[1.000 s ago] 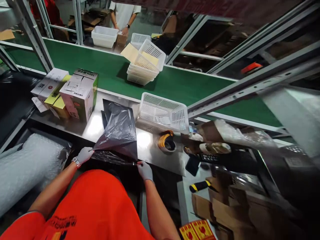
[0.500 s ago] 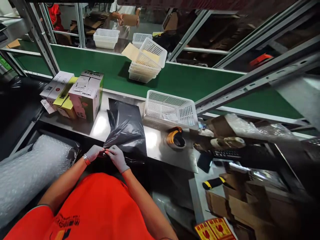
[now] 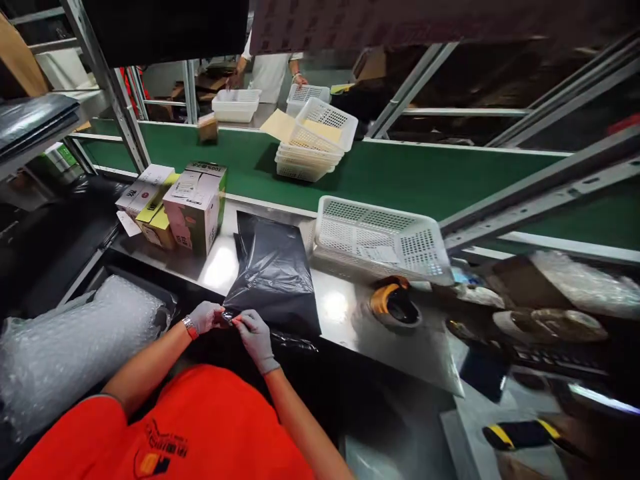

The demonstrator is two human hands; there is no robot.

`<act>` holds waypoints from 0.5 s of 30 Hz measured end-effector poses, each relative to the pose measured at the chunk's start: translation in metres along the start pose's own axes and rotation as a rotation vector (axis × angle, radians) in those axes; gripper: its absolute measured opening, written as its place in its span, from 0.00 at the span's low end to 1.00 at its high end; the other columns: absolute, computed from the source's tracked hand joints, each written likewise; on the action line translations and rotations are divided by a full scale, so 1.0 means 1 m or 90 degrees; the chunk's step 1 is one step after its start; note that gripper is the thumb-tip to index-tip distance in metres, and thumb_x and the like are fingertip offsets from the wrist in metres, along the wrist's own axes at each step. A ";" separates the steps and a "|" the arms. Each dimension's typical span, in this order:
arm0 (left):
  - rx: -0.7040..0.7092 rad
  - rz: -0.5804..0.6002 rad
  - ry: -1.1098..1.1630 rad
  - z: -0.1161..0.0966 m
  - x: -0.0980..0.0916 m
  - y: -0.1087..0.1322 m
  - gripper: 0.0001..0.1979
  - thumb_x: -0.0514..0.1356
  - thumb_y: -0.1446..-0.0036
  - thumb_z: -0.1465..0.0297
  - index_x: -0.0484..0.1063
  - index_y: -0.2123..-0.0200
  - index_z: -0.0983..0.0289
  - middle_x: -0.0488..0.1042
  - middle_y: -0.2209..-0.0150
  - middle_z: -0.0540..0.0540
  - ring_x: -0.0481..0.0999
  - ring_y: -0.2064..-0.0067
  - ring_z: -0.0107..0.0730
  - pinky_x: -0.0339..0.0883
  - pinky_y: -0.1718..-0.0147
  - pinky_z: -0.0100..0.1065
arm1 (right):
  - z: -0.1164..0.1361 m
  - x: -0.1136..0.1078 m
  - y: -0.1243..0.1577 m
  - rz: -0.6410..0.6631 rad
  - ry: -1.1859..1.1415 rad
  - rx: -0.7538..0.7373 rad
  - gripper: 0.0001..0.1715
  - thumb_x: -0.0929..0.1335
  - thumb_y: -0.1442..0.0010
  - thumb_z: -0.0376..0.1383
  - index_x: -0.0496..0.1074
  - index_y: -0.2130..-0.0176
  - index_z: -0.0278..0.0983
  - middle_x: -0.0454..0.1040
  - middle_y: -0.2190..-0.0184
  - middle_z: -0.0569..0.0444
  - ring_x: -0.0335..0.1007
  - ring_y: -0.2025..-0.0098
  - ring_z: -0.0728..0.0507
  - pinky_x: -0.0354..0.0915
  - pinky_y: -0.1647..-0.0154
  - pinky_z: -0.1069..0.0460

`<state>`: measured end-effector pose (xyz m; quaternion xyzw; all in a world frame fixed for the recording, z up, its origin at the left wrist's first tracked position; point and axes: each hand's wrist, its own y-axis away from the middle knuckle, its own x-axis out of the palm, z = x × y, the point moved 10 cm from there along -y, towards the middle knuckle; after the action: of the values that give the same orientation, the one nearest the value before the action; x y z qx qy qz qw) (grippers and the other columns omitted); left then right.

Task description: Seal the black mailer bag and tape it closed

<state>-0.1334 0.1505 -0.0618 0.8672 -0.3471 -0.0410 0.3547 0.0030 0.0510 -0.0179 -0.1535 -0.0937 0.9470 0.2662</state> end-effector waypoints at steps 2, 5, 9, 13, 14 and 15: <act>-0.012 -0.013 0.021 0.002 -0.001 0.000 0.17 0.73 0.46 0.62 0.68 0.74 0.60 0.76 0.73 0.50 0.79 0.66 0.36 0.80 0.50 0.46 | -0.002 -0.006 -0.002 -0.013 -0.002 0.011 0.18 0.73 0.29 0.50 0.84 0.64 0.41 0.80 0.63 0.48 0.78 0.60 0.40 0.75 0.56 0.46; -0.011 -0.028 0.034 0.003 0.002 0.002 0.18 0.75 0.49 0.64 0.69 0.76 0.61 0.76 0.75 0.50 0.79 0.67 0.35 0.79 0.50 0.46 | 0.001 0.001 -0.011 0.046 -0.010 0.009 0.22 0.74 0.31 0.55 0.87 0.62 0.41 0.81 0.62 0.47 0.79 0.60 0.39 0.75 0.57 0.45; 0.016 -0.044 0.047 -0.002 0.010 0.005 0.20 0.76 0.50 0.66 0.66 0.78 0.60 0.71 0.78 0.46 0.77 0.69 0.33 0.80 0.49 0.45 | 0.012 0.004 -0.020 0.061 -0.036 -0.018 0.26 0.73 0.31 0.56 0.85 0.71 0.42 0.77 0.69 0.50 0.76 0.67 0.41 0.71 0.66 0.47; 0.034 -0.060 0.054 -0.006 0.014 0.010 0.18 0.74 0.48 0.67 0.66 0.78 0.60 0.72 0.77 0.47 0.77 0.69 0.33 0.80 0.48 0.48 | 0.023 -0.006 -0.016 0.005 -0.048 -0.040 0.20 0.73 0.35 0.50 0.84 0.72 0.42 0.78 0.69 0.50 0.76 0.66 0.41 0.72 0.64 0.47; 0.044 -0.067 0.054 -0.007 0.013 0.012 0.18 0.73 0.47 0.66 0.67 0.77 0.60 0.73 0.76 0.48 0.78 0.68 0.34 0.80 0.48 0.47 | 0.024 -0.010 -0.013 -0.008 -0.049 -0.033 0.19 0.73 0.35 0.50 0.84 0.71 0.42 0.78 0.68 0.49 0.77 0.65 0.41 0.73 0.62 0.47; 0.056 -0.075 0.052 -0.009 0.010 0.014 0.17 0.73 0.47 0.66 0.67 0.76 0.60 0.74 0.75 0.49 0.79 0.66 0.34 0.80 0.48 0.46 | 0.024 -0.015 -0.009 -0.026 -0.052 -0.022 0.19 0.72 0.34 0.49 0.83 0.70 0.42 0.79 0.67 0.49 0.77 0.64 0.41 0.74 0.60 0.46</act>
<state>-0.1309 0.1420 -0.0441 0.9018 -0.2820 -0.0113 0.3273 0.0113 0.0483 0.0103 -0.1175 -0.1241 0.9451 0.2785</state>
